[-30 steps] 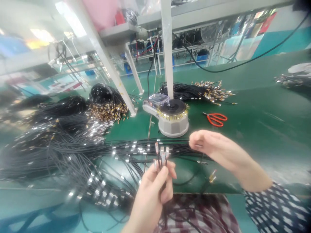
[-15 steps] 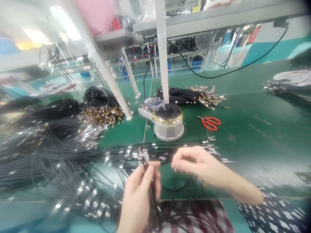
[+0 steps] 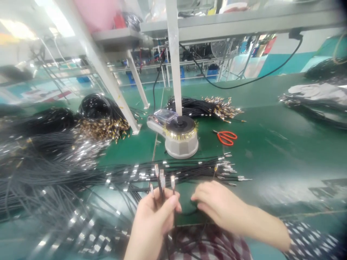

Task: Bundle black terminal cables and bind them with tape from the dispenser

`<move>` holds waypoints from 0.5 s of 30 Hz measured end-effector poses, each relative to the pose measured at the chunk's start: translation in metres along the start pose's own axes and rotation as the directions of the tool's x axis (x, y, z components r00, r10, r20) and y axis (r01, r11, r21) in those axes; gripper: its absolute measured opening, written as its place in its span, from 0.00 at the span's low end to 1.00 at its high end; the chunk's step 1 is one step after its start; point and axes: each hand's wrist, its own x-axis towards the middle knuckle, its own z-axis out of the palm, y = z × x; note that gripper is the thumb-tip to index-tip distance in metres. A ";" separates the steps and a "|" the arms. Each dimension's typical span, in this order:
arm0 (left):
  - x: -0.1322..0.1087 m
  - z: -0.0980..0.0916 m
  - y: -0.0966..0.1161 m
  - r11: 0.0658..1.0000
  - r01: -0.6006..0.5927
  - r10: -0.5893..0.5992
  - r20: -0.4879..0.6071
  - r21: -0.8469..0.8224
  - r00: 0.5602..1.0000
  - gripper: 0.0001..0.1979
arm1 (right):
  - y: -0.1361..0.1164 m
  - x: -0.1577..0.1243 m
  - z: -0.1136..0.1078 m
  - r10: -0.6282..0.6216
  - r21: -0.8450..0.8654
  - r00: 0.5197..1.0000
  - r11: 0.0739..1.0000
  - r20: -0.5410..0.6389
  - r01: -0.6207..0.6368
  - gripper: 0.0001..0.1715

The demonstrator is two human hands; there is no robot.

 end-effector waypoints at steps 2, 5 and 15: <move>0.001 0.000 -0.001 1.000 0.011 -0.011 -0.004 -0.001 1.000 0.15 | 0.001 -0.013 0.008 0.007 -0.131 1.000 0.991 0.022 -0.004 0.10; 0.003 0.002 -0.003 1.000 0.021 -0.021 -0.022 -0.001 1.000 0.16 | -0.006 -0.027 0.011 0.068 -0.190 0.998 0.980 0.019 -0.063 0.09; 0.007 0.008 -0.010 0.998 -0.055 0.053 -0.093 -0.020 0.994 0.19 | 0.011 0.030 -0.058 0.391 0.478 0.895 0.841 -0.212 -0.254 0.07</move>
